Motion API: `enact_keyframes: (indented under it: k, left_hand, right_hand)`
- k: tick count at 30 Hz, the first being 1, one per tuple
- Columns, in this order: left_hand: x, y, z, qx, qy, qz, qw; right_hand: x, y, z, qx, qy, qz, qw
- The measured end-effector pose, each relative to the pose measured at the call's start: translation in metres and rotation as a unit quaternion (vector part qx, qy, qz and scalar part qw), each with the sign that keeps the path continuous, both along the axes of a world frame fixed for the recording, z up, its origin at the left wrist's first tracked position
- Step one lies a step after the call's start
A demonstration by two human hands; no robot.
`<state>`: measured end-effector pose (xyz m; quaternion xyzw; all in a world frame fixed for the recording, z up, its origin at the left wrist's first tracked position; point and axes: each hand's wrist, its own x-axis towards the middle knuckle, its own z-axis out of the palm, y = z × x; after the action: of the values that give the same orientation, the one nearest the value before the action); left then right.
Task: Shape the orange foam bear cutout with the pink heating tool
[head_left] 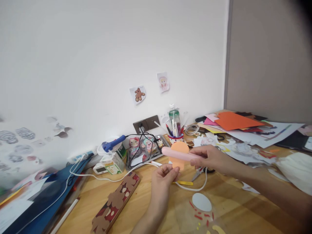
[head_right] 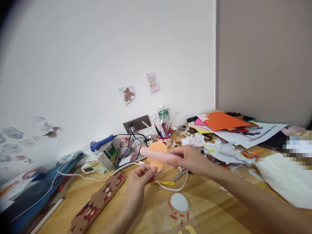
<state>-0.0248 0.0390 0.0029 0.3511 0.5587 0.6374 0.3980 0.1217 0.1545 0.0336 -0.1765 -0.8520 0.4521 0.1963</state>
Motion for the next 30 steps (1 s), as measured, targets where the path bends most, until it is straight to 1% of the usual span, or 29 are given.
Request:
enact_keyframes:
  k: [3,8,11,13,16,18,21,23,26,30]
  left_hand:
    - [0.0,-0.001,0.001,0.01,-0.001,-0.005,1.0]
    - [0.001,-0.002,0.002,0.014,-0.018,-0.001,1.0]
    - [0.0,-0.002,0.003,0.025,-0.006,-0.007,1.0]
    - [-0.001,-0.001,0.003,0.026,-0.01,-0.011,1.0]
    - [-0.003,0.0,0.001,0.019,-0.03,0.003,0.999]
    - [-0.003,0.001,0.0,0.02,-0.04,0.015,0.999]
    - [-0.004,0.001,-0.001,0.027,-0.055,0.02,0.998]
    - [-0.004,0.001,-0.002,0.027,-0.061,0.017,0.998]
    - [-0.005,0.001,-0.002,0.029,-0.064,0.012,0.997]
    - [-0.004,0.002,-0.002,0.031,-0.068,0.011,0.997]
  right_hand:
    - [0.005,0.001,0.009,-0.012,-0.001,-0.003,1.0]
    - [0.012,0.002,0.026,-0.037,0.003,-0.042,0.998]
    - [0.014,0.006,0.03,-0.033,0.019,-0.068,0.997]
    - [0.017,0.011,0.031,-0.045,0.04,-0.1,0.993]
    - [0.019,0.015,0.032,-0.058,0.055,-0.125,0.989]
    - [0.019,0.013,0.03,-0.056,0.034,-0.096,0.993]
    - [0.012,0.006,0.021,-0.041,0.001,-0.011,0.999]
    - [0.006,0.002,0.014,-0.022,-0.001,0.015,1.0]
    - [0.003,0.0,0.01,-0.013,-0.002,0.002,1.0]
    - [0.008,0.0,0.018,-0.038,-0.018,-0.024,0.999]
